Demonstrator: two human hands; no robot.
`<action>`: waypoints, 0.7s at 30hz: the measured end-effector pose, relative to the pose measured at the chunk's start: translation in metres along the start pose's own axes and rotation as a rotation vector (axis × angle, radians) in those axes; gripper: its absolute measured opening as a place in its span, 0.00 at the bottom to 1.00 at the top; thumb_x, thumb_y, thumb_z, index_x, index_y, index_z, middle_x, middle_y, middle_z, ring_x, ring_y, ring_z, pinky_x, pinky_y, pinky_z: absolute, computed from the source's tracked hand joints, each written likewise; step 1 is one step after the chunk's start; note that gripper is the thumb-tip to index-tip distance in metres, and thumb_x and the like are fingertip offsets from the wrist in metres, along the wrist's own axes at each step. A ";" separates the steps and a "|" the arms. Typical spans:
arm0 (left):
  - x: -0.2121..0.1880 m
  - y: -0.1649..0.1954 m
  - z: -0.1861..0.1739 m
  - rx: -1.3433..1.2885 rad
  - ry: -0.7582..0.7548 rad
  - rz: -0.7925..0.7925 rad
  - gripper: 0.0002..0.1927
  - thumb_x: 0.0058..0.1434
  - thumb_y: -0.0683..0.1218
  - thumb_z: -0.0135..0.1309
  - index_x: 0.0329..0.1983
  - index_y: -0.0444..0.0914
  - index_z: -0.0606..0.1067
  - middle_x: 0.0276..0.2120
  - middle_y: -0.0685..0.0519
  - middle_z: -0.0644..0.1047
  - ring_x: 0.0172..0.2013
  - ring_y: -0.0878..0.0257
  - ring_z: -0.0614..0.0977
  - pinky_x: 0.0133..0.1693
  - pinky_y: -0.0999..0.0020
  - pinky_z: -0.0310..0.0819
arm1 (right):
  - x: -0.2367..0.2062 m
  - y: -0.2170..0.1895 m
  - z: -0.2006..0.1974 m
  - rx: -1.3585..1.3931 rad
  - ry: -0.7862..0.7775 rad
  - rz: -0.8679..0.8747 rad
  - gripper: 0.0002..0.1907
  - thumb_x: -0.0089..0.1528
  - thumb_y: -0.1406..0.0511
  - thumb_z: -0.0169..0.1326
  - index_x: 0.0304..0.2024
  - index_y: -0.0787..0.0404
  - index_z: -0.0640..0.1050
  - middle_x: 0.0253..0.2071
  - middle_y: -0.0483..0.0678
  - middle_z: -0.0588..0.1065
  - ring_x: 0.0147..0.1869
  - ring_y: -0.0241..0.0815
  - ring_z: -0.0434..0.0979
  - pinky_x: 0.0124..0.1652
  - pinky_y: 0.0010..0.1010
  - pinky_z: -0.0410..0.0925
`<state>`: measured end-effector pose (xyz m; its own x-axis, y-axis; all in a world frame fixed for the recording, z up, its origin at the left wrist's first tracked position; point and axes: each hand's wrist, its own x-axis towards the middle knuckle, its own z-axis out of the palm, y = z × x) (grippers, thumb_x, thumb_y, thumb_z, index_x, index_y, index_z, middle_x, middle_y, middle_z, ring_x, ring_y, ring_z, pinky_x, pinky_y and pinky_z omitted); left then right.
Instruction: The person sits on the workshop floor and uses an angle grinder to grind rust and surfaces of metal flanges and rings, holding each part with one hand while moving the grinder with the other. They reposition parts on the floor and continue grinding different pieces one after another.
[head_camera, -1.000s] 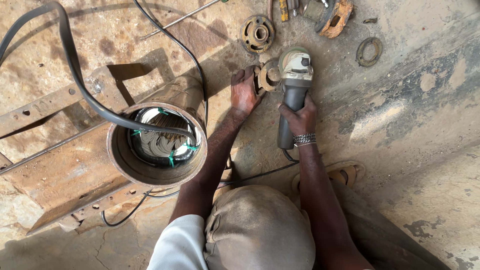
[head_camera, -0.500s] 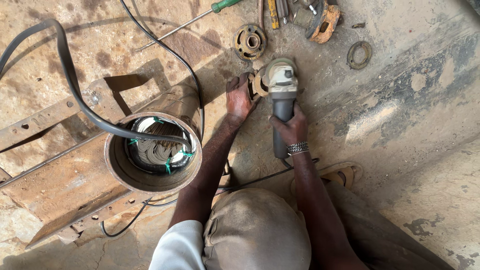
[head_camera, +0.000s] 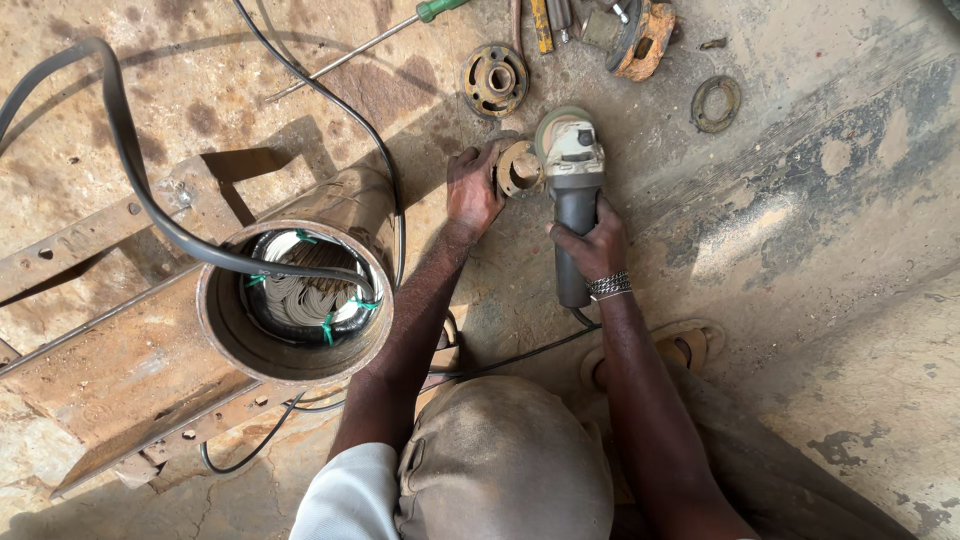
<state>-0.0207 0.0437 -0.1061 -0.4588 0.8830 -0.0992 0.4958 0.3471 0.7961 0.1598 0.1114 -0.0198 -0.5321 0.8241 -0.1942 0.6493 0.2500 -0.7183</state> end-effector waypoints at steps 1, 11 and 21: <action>0.000 0.000 0.000 0.018 0.015 0.000 0.37 0.55 0.44 0.66 0.68 0.40 0.67 0.42 0.45 0.77 0.49 0.50 0.77 0.62 0.51 0.65 | 0.000 0.001 -0.001 -0.002 -0.004 0.004 0.29 0.51 0.58 0.70 0.50 0.66 0.77 0.39 0.55 0.82 0.38 0.47 0.84 0.40 0.41 0.77; -0.040 0.012 0.017 -0.084 0.186 -0.006 0.58 0.38 0.59 0.75 0.68 0.34 0.59 0.50 0.41 0.70 0.49 0.44 0.70 0.51 0.48 0.64 | -0.009 0.004 0.002 0.075 0.021 0.007 0.27 0.52 0.59 0.69 0.49 0.64 0.77 0.39 0.53 0.82 0.39 0.46 0.84 0.41 0.40 0.77; -0.030 0.011 0.030 -0.084 0.403 0.031 0.46 0.52 0.53 0.72 0.73 0.43 0.65 0.50 0.51 0.77 0.54 0.51 0.73 0.58 0.51 0.57 | -0.004 -0.001 0.010 -0.066 -0.025 -0.032 0.34 0.49 0.58 0.72 0.51 0.68 0.75 0.37 0.56 0.81 0.39 0.50 0.84 0.42 0.42 0.76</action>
<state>0.0203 0.0301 -0.1121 -0.7048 0.6926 0.1538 0.4598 0.2808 0.8425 0.1557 0.1022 -0.0248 -0.5661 0.8025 -0.1886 0.6654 0.3098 -0.6792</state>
